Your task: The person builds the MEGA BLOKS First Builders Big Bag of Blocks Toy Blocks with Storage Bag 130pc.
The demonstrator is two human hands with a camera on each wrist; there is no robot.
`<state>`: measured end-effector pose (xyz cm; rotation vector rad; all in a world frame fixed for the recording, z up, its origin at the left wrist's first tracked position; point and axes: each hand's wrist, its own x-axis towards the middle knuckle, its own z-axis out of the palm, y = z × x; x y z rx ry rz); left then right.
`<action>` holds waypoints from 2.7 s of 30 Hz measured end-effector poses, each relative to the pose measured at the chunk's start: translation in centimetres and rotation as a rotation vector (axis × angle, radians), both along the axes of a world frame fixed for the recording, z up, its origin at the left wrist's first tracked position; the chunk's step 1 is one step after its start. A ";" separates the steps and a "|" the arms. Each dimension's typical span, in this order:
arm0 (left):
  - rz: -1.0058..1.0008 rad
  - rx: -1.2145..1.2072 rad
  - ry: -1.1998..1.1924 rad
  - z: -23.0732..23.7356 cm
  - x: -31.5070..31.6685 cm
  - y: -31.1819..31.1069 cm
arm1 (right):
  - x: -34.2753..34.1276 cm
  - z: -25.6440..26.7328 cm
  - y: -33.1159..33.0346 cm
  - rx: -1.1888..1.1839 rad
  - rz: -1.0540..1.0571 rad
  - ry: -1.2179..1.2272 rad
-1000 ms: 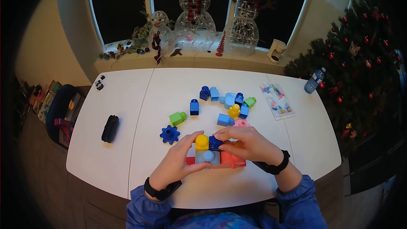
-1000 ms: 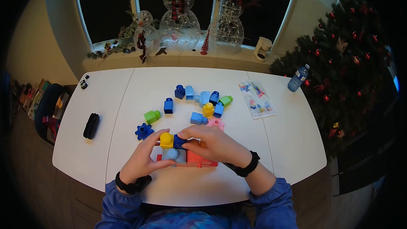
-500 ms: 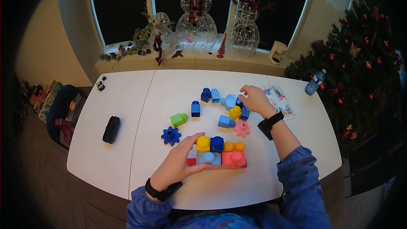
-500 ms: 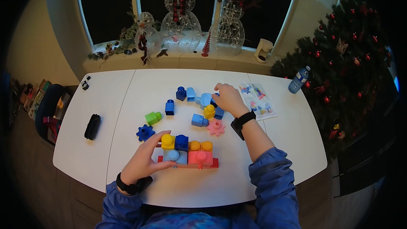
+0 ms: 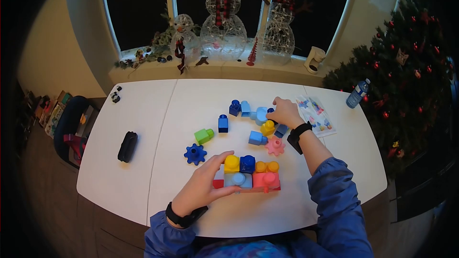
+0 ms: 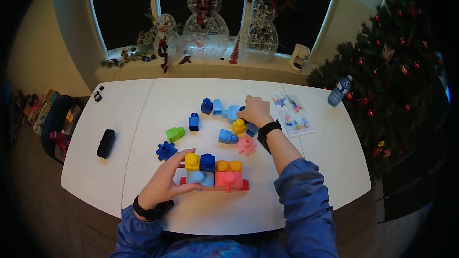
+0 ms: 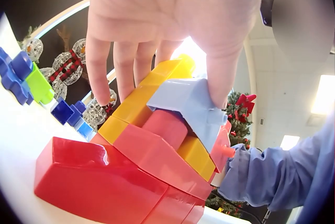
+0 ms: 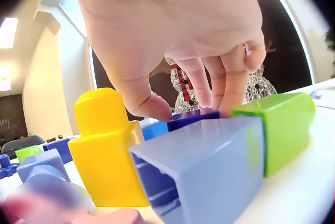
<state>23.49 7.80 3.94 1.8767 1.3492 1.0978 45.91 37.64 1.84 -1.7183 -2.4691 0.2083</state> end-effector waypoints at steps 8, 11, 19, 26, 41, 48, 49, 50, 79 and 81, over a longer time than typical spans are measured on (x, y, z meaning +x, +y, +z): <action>0.001 -0.005 0.005 0.3 0.1 -0.1 | 1.7 6.3 -7.3 0.005 0.172 0.567; 0.001 0.000 0.010 0.3 0.1 -0.1 | 3.1 8.0 -11.7 -0.032 0.437 0.781; 0.017 -0.011 0.039 0.0 0.1 0.0 | 5.1 7.3 -17.4 -0.152 0.685 0.801; 0.021 -0.030 0.037 0.2 0.1 0.0 | 5.0 6.7 -18.1 -0.073 0.721 0.722; 0.018 -0.029 0.034 0.1 0.0 -0.1 | 3.1 1.0 -7.6 0.097 0.272 0.417; 0.016 -0.042 0.034 0.0 0.0 -0.1 | 2.4 -0.3 -6.9 0.077 0.322 0.330; 0.017 -0.046 0.034 0.1 0.0 -0.1 | 2.9 -0.6 -6.8 0.119 0.355 0.399; 0.018 -0.049 0.033 0.2 0.0 -0.1 | 3.1 0.5 -7.4 0.102 0.370 0.470; -0.033 -0.080 0.029 1.4 -1.2 0.2 | 6.8 3.9 -19.9 0.021 0.581 0.881; -0.073 -0.095 -0.083 1.0 -3.8 1.6 | 6.8 3.8 -20.0 0.013 0.581 0.887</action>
